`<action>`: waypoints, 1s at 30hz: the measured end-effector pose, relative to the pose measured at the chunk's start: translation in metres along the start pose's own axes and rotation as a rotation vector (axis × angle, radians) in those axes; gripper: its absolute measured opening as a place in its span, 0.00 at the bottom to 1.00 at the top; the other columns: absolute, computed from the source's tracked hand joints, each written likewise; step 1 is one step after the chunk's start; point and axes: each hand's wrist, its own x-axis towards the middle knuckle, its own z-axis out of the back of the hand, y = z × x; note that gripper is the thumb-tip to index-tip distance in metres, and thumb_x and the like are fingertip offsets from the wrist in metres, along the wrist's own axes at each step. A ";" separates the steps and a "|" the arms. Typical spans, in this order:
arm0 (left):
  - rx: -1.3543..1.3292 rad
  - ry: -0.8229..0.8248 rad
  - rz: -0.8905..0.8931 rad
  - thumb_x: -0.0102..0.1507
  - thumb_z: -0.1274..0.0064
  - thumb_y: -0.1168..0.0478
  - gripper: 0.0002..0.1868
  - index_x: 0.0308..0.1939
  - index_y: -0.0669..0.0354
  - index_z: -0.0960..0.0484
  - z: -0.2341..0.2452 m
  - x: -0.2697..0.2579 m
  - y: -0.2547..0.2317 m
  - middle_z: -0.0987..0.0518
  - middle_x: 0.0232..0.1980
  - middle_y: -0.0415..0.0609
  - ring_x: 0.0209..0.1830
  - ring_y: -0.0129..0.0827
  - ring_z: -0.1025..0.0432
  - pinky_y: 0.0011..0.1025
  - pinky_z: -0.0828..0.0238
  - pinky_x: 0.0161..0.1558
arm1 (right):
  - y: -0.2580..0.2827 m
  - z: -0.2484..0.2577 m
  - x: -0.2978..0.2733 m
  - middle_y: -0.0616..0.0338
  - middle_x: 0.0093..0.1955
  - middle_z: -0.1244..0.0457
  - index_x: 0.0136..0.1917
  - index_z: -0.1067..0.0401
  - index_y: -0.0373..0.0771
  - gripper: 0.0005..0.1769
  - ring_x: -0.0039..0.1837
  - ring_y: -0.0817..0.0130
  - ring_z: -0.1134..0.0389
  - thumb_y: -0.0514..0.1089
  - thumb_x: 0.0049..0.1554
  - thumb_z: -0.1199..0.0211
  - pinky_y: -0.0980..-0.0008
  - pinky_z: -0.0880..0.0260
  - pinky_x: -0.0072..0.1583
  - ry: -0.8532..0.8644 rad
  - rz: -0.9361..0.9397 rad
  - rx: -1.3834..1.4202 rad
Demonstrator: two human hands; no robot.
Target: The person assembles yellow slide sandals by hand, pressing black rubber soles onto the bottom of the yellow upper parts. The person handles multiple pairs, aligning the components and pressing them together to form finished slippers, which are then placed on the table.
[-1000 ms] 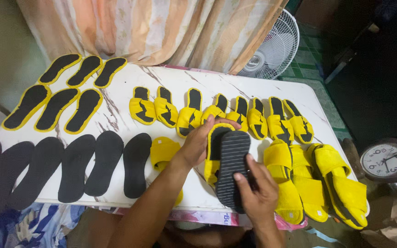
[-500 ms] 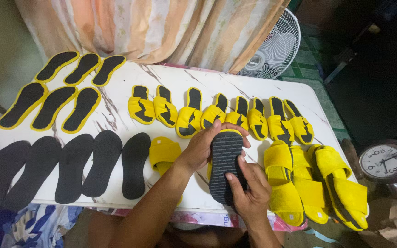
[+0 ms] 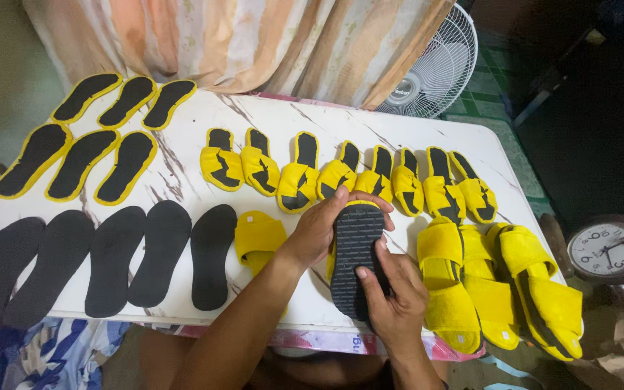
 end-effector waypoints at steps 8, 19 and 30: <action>0.134 -0.032 -0.024 0.77 0.80 0.39 0.40 0.63 0.69 0.22 0.000 0.001 0.002 0.17 0.54 0.56 0.53 0.35 0.23 0.33 0.25 0.60 | 0.008 -0.001 0.005 0.56 0.45 0.33 0.66 0.27 0.35 0.27 0.45 0.70 0.32 0.34 0.54 0.29 0.74 0.31 0.51 0.004 -0.053 -0.047; 0.660 -0.147 -0.011 0.67 0.44 0.54 0.20 0.53 0.69 0.17 -0.001 0.004 -0.016 0.16 0.44 0.53 0.42 0.30 0.24 0.29 0.26 0.47 | 0.013 0.002 0.013 0.55 0.45 0.32 0.67 0.26 0.38 0.27 0.43 0.69 0.30 0.36 0.53 0.29 0.72 0.30 0.46 0.038 -0.198 -0.132; 0.829 -0.247 -0.115 0.65 0.46 0.57 0.12 0.44 0.65 0.17 -0.020 0.000 -0.026 0.17 0.34 0.48 0.32 0.24 0.26 0.27 0.28 0.37 | 0.023 0.005 0.020 0.52 0.42 0.34 0.66 0.26 0.36 0.27 0.41 0.65 0.32 0.38 0.53 0.28 0.69 0.30 0.46 0.106 -0.135 -0.264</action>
